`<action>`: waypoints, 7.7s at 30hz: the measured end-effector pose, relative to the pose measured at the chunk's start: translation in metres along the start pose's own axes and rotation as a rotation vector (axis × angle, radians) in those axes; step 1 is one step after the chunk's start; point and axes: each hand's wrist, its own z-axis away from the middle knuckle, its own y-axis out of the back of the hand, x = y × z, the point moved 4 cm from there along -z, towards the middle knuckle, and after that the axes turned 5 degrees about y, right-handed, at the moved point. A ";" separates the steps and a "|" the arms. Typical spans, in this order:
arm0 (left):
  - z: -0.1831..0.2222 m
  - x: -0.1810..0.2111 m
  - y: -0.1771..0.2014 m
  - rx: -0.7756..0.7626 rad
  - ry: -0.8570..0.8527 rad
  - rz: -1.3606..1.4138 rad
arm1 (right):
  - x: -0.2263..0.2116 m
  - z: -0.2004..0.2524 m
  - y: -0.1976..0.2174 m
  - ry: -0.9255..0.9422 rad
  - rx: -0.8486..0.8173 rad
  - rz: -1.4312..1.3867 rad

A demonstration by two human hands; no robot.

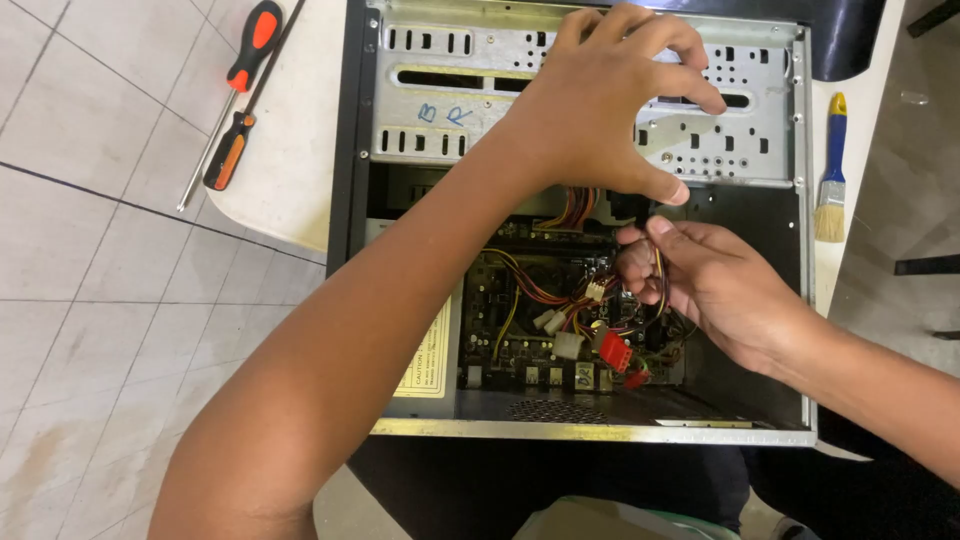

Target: Disassembling a desktop computer by disconnecting internal power and data cables and using a screwdriver.

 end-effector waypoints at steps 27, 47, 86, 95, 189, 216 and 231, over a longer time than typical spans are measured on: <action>0.001 0.003 0.002 -0.015 -0.016 0.022 | 0.001 -0.003 0.002 0.060 -0.036 -0.050; 0.000 0.000 -0.002 -0.009 0.000 0.000 | -0.006 0.007 -0.002 -0.043 0.078 -0.013; 0.000 0.001 0.002 0.056 -0.034 0.109 | 0.018 -0.003 0.007 0.148 0.053 0.159; -0.009 0.010 -0.006 -0.140 -0.106 0.246 | 0.019 -0.004 0.003 0.215 0.086 0.288; 0.075 0.119 0.037 -0.928 0.742 0.035 | 0.050 0.116 0.054 0.975 0.075 0.915; 0.077 0.071 0.065 -0.428 0.688 0.764 | -0.028 0.090 0.018 0.979 -0.237 0.949; 0.074 0.085 0.073 -0.275 0.745 0.815 | -0.013 0.051 0.017 0.994 -0.233 1.111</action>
